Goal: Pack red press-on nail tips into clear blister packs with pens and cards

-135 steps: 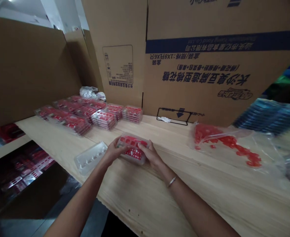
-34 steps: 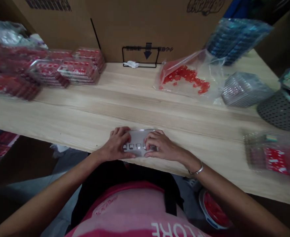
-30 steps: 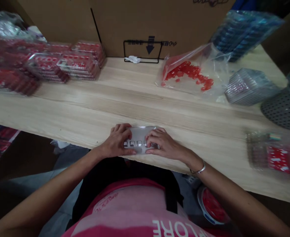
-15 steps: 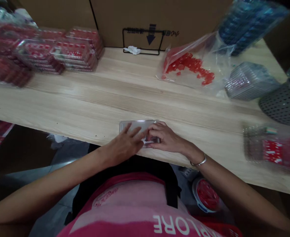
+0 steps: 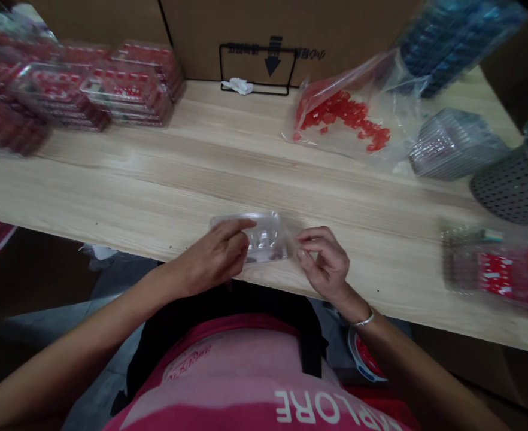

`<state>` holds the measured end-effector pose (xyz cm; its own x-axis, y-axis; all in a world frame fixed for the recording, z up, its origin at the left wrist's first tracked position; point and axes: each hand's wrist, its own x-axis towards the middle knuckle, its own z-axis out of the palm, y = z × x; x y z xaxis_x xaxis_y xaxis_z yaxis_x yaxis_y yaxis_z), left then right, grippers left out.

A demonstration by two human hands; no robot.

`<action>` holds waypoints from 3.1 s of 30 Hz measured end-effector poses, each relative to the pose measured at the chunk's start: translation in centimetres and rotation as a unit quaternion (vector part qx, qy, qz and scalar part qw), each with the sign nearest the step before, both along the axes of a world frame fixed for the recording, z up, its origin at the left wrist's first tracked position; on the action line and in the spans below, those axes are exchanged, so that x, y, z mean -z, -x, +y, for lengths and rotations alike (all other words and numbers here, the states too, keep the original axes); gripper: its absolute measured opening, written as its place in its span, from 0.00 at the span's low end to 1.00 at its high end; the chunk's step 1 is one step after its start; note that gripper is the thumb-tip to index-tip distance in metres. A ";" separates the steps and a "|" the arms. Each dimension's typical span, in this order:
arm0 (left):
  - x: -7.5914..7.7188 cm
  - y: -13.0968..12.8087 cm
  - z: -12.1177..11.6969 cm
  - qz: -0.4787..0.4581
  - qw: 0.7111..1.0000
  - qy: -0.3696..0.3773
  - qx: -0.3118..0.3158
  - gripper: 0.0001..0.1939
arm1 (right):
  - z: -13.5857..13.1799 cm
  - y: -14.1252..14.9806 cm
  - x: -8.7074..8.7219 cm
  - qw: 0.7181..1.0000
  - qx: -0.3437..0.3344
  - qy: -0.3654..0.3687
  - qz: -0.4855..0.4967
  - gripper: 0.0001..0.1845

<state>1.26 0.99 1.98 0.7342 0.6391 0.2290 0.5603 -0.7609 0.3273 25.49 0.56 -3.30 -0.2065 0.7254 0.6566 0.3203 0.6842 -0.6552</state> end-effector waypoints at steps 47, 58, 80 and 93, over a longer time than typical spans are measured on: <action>2.7 2.3 -0.1 -0.027 0.987 -0.153 -0.037 0.11 | 1.9 4.2 -3.6 0.830 -0.175 -0.122 -0.515 0.03; 3.9 -0.5 1.6 0.040 0.998 0.035 -0.024 0.14 | 2.2 -8.1 -3.4 0.882 0.073 -0.104 -0.453 0.13; 4.2 -1.1 6.0 0.000 0.987 0.141 0.080 0.02 | 1.4 2.3 -1.3 0.878 -0.091 0.015 -0.469 0.04; 0.0 0.9 0.3 -0.108 0.989 -0.004 -0.099 0.09 | 4.5 -2.8 -6.8 0.890 0.063 -0.228 -0.390 0.09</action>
